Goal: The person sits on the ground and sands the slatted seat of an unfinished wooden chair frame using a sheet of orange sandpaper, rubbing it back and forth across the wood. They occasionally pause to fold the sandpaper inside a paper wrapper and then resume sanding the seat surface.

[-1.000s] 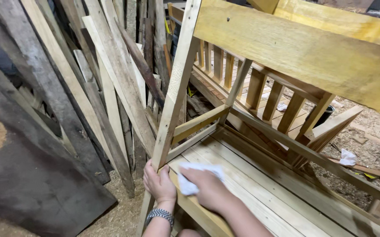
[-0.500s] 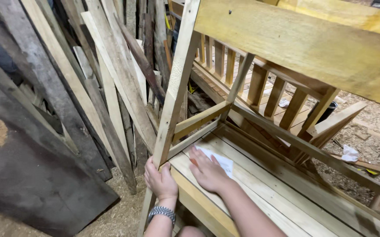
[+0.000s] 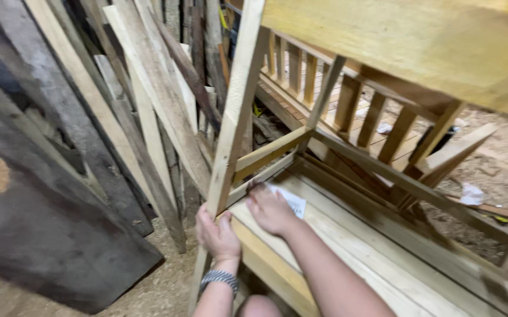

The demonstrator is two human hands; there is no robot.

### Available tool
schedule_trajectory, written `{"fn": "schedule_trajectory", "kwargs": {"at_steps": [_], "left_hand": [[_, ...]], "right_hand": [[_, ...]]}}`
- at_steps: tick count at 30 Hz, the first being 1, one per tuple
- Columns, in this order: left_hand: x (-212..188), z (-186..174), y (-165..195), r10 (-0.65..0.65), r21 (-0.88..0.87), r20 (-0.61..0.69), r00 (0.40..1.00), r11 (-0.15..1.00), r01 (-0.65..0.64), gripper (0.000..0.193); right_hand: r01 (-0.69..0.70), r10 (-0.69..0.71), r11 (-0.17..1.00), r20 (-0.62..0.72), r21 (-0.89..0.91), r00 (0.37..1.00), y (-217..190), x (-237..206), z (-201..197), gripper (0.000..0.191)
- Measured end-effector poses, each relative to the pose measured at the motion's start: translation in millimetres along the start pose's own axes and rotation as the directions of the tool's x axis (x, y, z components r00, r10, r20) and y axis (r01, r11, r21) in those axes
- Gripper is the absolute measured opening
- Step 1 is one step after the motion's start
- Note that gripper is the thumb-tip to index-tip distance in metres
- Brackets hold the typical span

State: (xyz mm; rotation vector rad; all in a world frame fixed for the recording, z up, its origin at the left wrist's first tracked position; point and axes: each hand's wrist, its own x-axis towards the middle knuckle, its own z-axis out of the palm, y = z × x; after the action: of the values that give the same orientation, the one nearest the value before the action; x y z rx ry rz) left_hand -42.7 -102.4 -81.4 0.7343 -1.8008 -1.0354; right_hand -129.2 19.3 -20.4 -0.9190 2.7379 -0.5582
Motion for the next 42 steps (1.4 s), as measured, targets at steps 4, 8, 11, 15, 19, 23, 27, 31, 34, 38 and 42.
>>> {"fn": "schedule_trajectory", "kwargs": {"at_steps": [4, 8, 11, 15, 19, 23, 27, 31, 34, 38, 42], "left_hand": [[-1.9, 0.3, 3.0, 0.004, -0.005, 0.001, 1.000, 1.000, -0.004, 0.052], [-2.4, 2.0, 2.2, -0.013, 0.009, 0.026, 1.000, 1.000, 0.013, 0.052], [3.4, 3.0, 1.9, -0.032, 0.057, 0.047, 0.998, 0.998, 0.030, 0.054], [9.4, -1.7, 2.4, -0.053, 0.111, 0.088, 0.995, 0.993, 0.043, 0.055], [2.6, -0.3, 4.3, -0.070, 0.080, 0.054, 0.996, 0.995, 0.066, 0.054], [-2.9, -1.0, 2.2, -0.065, 0.049, 0.058, 0.996, 0.997, 0.062, 0.052], [-5.0, -4.0, 6.0, -0.040, 0.036, 0.031, 0.999, 0.999, 0.038, 0.053], [0.0, -14.3, 16.8, 0.191, 0.158, -0.057, 0.980, 0.971, -0.180, 0.060], [9.6, -25.6, 24.3, 0.424, 0.363, 0.001, 0.906, 0.843, -0.396, 0.058], [15.8, -37.8, 33.8, 0.636, 0.111, 0.185, 0.749, 0.744, -0.659, 0.046], [22.8, -42.7, 47.6, 0.750, -0.072, 0.314, 0.583, 0.631, -0.773, 0.029]], "right_hand": [[0.059, -0.061, 0.998, 0.034, 0.036, 0.998, 18.9, -50.7, 3.0, 0.067], [0.030, -0.030, 0.999, 0.020, 0.034, 0.999, 19.2, -47.8, 8.8, 0.068], [-0.029, 0.029, 1.000, -0.010, -0.011, 1.000, 4.4, -7.4, 9.2, 0.060], [0.000, 0.001, 0.999, -0.042, 0.036, 0.999, -2.1, 5.3, 6.8, 0.062], [0.070, -0.070, 0.997, 0.027, 0.025, 0.997, 23.8, -53.2, 0.0, 0.065], [0.050, -0.057, 0.998, 0.149, 0.048, 0.987, 31.6, -79.9, -5.3, 0.065], [0.046, -0.047, 0.999, 0.062, 0.020, 0.997, 6.5, -37.6, -2.5, 0.063], [0.053, -0.053, 0.999, 0.026, 0.002, 0.998, -9.8, 1.4, -0.5, 0.061], [0.053, -0.053, 0.997, 0.009, 0.051, 0.999, 4.2, -18.7, -1.5, 0.061], [0.040, -0.043, 0.998, 0.058, 0.055, 0.997, 36.5, -73.4, -0.2, 0.065], [0.029, -0.028, 0.999, 0.069, -0.014, 0.997, 47.4, -70.3, 4.3, 0.067]]}}
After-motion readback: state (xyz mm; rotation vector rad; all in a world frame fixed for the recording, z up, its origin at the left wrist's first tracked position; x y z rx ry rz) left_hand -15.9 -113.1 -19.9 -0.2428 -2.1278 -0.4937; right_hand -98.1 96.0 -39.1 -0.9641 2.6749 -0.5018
